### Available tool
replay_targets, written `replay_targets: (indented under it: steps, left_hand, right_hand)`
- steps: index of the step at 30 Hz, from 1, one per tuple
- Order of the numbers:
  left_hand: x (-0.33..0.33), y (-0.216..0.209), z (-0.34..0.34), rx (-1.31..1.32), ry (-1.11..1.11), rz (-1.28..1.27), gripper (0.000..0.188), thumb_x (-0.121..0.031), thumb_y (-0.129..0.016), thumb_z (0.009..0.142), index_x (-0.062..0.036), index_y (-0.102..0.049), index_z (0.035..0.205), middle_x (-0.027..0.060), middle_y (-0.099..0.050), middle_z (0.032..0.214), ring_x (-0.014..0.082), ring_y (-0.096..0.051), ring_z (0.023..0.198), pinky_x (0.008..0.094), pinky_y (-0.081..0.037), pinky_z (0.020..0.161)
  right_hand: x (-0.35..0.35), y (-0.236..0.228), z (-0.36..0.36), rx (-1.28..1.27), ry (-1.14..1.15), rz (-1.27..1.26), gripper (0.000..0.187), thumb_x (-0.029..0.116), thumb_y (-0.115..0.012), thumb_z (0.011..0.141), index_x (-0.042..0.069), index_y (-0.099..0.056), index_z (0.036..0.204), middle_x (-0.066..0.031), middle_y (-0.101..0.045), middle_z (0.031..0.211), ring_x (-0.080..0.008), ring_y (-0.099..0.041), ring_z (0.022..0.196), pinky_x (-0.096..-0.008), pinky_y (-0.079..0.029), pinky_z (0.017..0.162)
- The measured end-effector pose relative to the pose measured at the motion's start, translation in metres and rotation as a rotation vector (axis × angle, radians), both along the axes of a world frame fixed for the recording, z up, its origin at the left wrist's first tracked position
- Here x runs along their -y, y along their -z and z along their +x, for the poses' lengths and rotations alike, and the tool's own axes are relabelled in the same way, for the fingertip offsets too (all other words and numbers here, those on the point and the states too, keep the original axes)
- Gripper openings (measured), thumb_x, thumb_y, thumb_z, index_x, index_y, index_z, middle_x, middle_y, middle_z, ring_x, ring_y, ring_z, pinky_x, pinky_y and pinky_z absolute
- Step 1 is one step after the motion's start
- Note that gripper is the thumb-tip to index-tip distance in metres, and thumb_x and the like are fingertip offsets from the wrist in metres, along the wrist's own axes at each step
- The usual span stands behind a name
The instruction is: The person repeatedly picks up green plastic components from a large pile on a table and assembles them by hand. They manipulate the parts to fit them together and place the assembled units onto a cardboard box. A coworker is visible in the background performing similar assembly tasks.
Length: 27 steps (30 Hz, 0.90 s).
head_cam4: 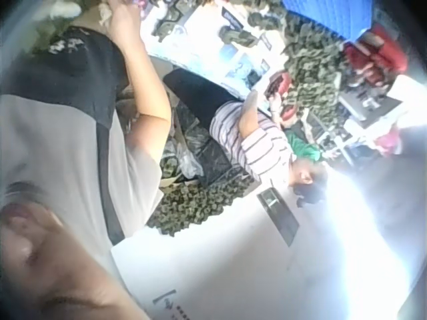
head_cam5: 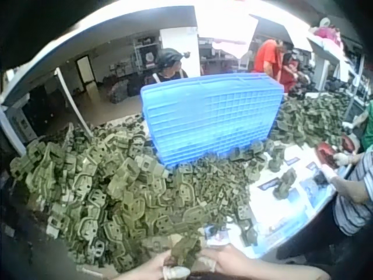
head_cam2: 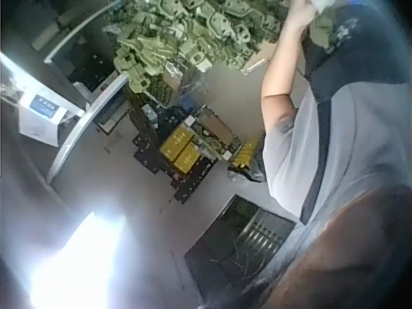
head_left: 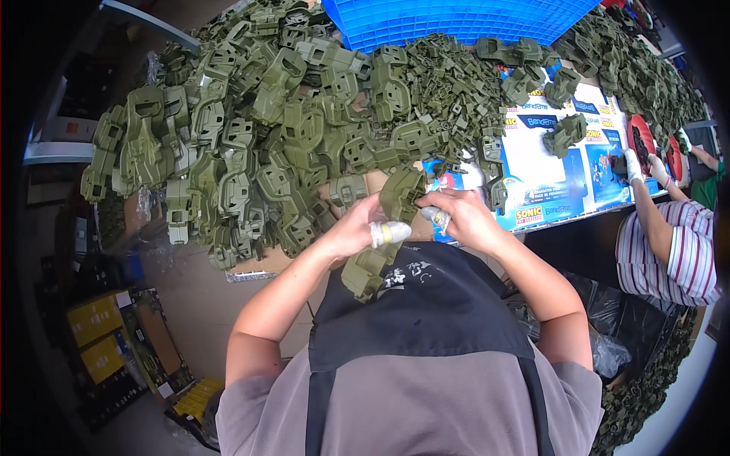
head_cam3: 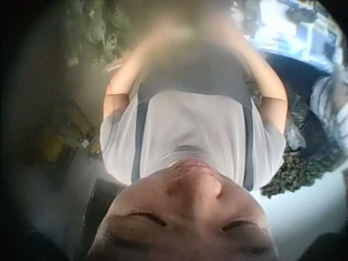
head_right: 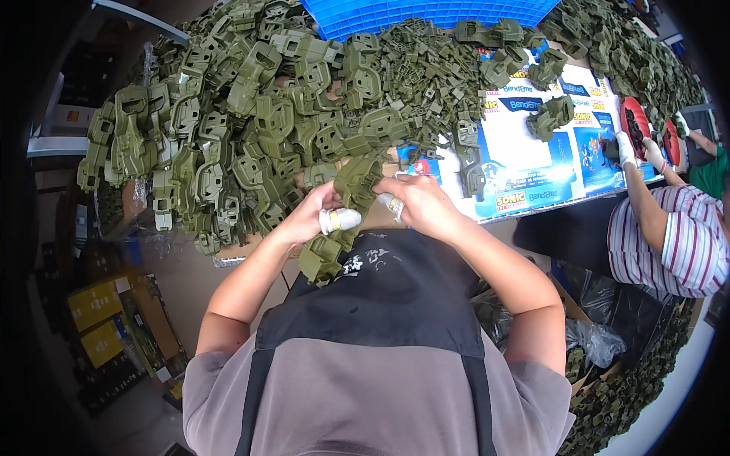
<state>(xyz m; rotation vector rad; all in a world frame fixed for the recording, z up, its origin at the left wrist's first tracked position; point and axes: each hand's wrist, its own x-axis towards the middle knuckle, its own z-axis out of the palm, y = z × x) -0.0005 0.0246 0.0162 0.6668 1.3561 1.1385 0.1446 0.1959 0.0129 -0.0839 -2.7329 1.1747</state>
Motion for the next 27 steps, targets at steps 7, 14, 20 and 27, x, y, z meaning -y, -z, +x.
replay_targets:
  steps: [7, 14, 20, 27]
  left_hand:
    - [0.009, 0.0, 0.001, -0.137, 0.156, -0.071, 0.06, -0.009, -0.072, 0.072, -0.0026, -0.044, 0.124, 0.0072, -0.059, 0.108, 0.0125, -0.058, 0.091, 0.0279, -0.048, 0.078]
    - [0.016, 0.043, -0.022, -0.102, -0.241, -0.092, 0.059, -0.015, -0.064, 0.08, -0.0064, -0.035, 0.131, 0.0076, -0.053, 0.115, 0.0157, -0.054, 0.101, 0.03, -0.046, 0.08]
    - [-0.001, 0.037, 0.0, 0.037, -0.522, -0.026, 0.047, -0.025, -0.042, 0.095, -0.0062, -0.028, 0.136, 0.0088, -0.044, 0.13, 0.0176, -0.046, 0.115, 0.0298, -0.042, 0.093]
    - [0.026, 0.07, -0.008, 0.835, -0.612, -0.078, 0.046, -0.036, -0.045, 0.092, -0.0102, -0.032, 0.129, 0.0147, -0.053, 0.112, 0.0287, -0.063, 0.088, 0.0388, -0.053, 0.075]
  right_hand:
    - [0.024, 0.037, 0.012, -0.043, 0.083, -0.236, 0.025, 0.002, -0.059, 0.071, 0.006, -0.062, 0.096, -0.0163, -0.061, 0.083, -0.0359, -0.06, 0.075, -0.0408, -0.048, 0.067]
    - [-0.017, 0.07, 0.008, 0.108, 0.279, -0.661, 0.022, 0.011, -0.061, 0.079, 0.006, -0.058, 0.101, -0.0147, -0.063, 0.089, -0.0275, -0.062, 0.076, -0.0349, -0.047, 0.068]
    - [-0.018, 0.178, -0.025, 0.27, 0.955, -0.089, 0.021, 0.007, -0.06, 0.074, 0.006, -0.051, 0.093, -0.0172, -0.062, 0.084, -0.032, -0.061, 0.077, -0.0395, -0.045, 0.072]
    - [-0.03, 0.102, 0.016, 0.255, 0.62, -0.396, 0.017, 0.005, -0.06, 0.078, 0.004, -0.054, 0.094, -0.0125, -0.062, 0.08, -0.0209, -0.063, 0.071, -0.0339, -0.048, 0.059]
